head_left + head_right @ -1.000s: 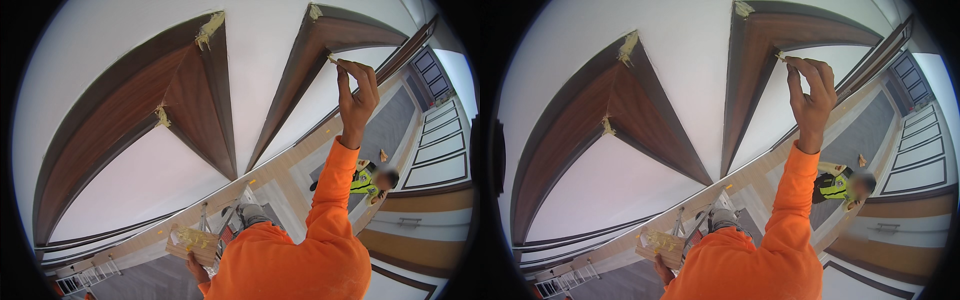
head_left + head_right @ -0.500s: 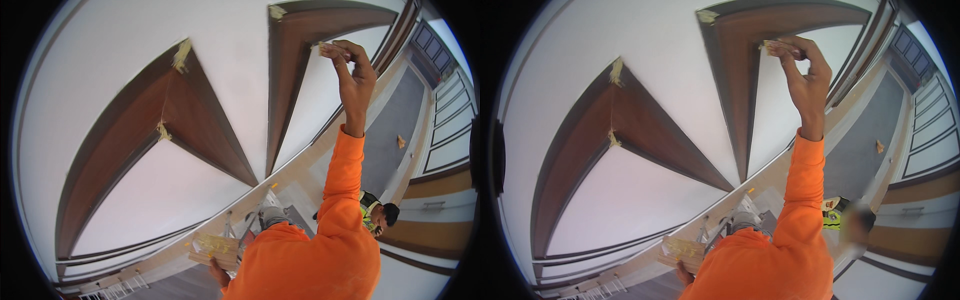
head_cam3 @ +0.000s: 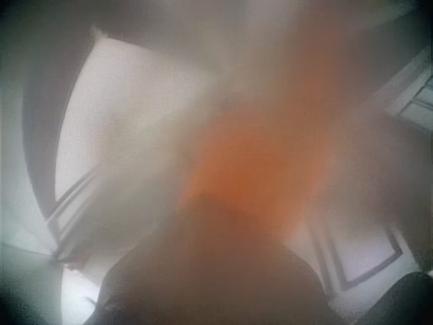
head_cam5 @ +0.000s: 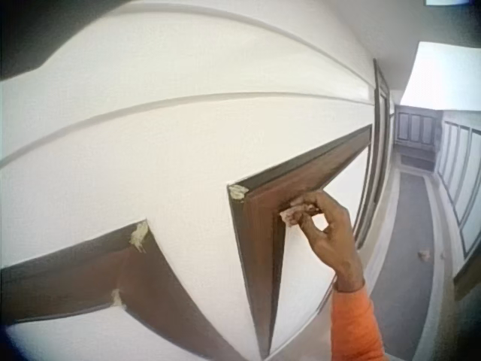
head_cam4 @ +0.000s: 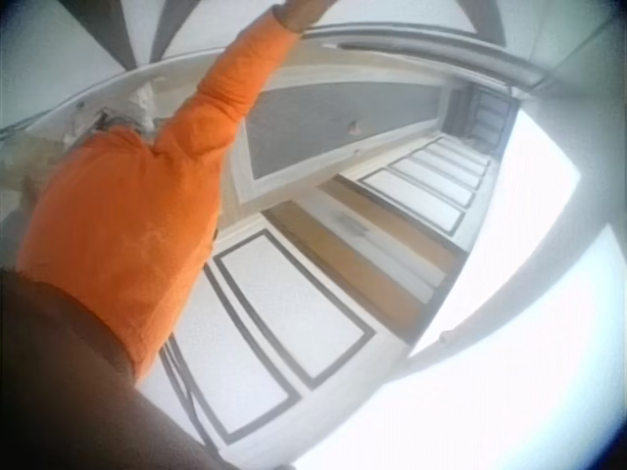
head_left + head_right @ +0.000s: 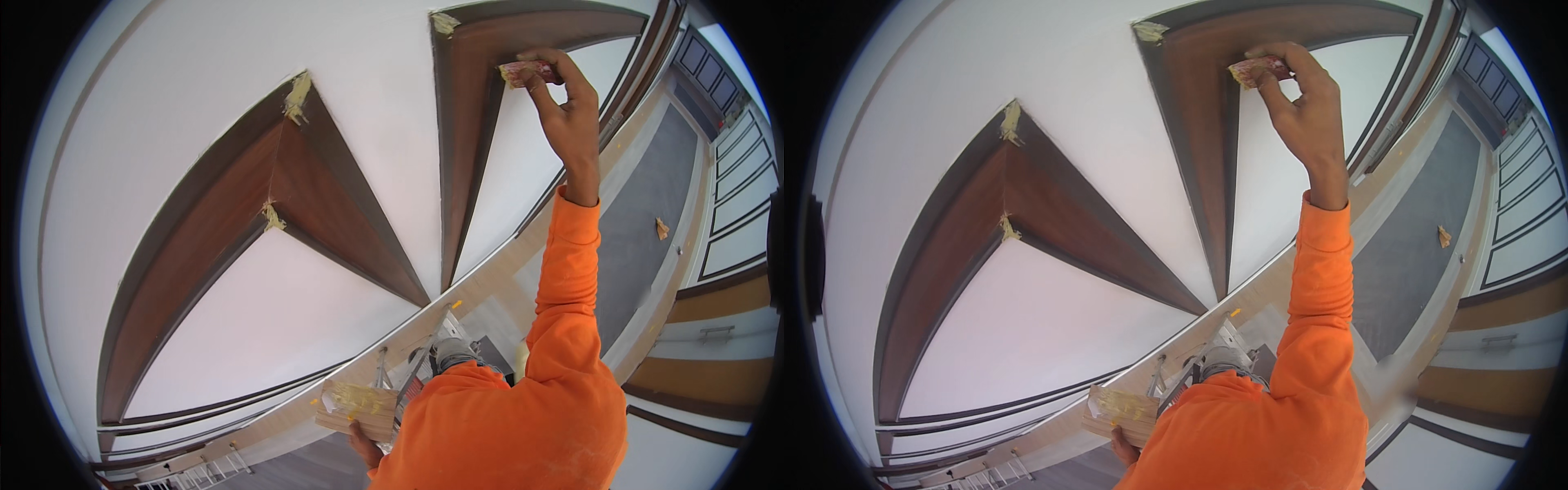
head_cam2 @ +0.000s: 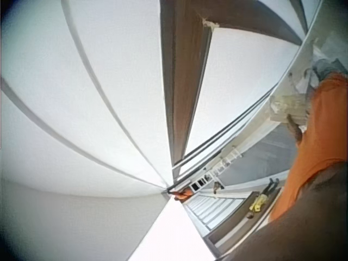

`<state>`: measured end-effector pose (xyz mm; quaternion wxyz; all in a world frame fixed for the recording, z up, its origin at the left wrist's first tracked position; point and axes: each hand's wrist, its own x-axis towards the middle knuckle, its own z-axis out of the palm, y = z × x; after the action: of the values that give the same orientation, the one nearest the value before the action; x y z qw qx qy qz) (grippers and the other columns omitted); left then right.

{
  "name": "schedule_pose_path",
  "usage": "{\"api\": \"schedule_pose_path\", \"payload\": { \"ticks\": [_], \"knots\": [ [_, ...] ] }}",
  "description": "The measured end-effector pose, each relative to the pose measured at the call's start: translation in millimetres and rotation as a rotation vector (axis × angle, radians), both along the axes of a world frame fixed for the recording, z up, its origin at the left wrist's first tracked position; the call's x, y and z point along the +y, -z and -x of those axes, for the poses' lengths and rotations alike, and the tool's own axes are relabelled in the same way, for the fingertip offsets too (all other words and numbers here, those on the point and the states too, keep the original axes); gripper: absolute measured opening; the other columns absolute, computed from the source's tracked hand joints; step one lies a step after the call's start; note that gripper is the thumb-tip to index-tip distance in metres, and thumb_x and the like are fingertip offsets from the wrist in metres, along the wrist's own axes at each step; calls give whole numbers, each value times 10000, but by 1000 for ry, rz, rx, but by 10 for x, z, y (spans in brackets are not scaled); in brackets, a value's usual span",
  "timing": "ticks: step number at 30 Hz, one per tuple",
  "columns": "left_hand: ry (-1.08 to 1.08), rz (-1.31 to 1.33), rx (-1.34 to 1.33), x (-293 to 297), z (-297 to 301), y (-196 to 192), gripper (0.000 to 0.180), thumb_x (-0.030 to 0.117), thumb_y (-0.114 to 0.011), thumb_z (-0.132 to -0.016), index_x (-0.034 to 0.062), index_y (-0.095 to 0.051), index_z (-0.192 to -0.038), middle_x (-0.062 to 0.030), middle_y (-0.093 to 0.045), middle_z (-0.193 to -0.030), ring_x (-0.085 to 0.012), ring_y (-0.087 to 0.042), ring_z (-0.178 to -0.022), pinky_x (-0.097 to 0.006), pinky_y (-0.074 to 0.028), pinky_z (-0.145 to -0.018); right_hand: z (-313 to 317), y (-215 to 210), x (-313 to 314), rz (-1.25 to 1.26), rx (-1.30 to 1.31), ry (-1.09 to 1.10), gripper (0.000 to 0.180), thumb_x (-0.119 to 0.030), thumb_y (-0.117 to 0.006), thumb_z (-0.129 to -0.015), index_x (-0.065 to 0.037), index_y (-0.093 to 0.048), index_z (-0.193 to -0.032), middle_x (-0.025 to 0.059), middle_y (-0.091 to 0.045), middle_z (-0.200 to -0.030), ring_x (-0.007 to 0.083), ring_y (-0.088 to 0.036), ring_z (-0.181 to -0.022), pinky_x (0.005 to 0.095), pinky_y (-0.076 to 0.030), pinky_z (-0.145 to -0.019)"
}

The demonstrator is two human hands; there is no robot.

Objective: The person applies a yellowish compound to the edges of dark brown wall panels using a small putty knife and a wooden board. The person repeatedly scoops compound from the board and spreads it along the panel seams while standing on a ladder.

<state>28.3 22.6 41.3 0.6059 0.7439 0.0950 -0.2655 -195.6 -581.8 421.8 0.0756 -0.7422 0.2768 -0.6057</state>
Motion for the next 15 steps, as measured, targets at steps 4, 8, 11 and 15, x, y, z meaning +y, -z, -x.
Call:
{"api": "schedule_pose_path", "payload": {
  "ticks": [4,8,11,15],
  "knots": [
    [-32,17,-7,-98,30,-93,695,479,-633,-998,-162,-616,-1265,-181,-689,-1083,-255,-673,-902,-406,-546,-765,0,-28,30,25,-51,80,187,-22,-661,-980,-15,-716,-1159,78,-782,-1066,182,-750,-985,319,-575,-914],
    [-55,-5,37,-99,31,-129,656,458,-636,-1001,-155,-630,-1235,-170,-692,-1055,-249,-681,-892,-389,-552,-759,7,-2,92,46,21,78,188,-26,-695,-959,-38,-726,-1143,58,-771,-1024,172,-720,-943,304,-561,-885],
    [-64,63,-4,-102,45,-114,623,443,-643,-995,-152,-643,-1183,-164,-692,-1016,-241,-680,-869,-390,-546,-750,20,66,108,144,125,95,172,-36,-729,-953,-52,-736,-1124,38,-754,-991,151,-676,-905,291,-521,-885],
    [-74,42,25,-45,-24,10,594,430,-647,-991,-147,-651,-1132,-155,-688,-982,-227,-666,-841,-392,-532,-731,7,61,121,311,263,292,192,18,-741,-917,-55,-744,-1094,45,-756,-990,182,-710,-903,305,-526,-860]
  ]
}}
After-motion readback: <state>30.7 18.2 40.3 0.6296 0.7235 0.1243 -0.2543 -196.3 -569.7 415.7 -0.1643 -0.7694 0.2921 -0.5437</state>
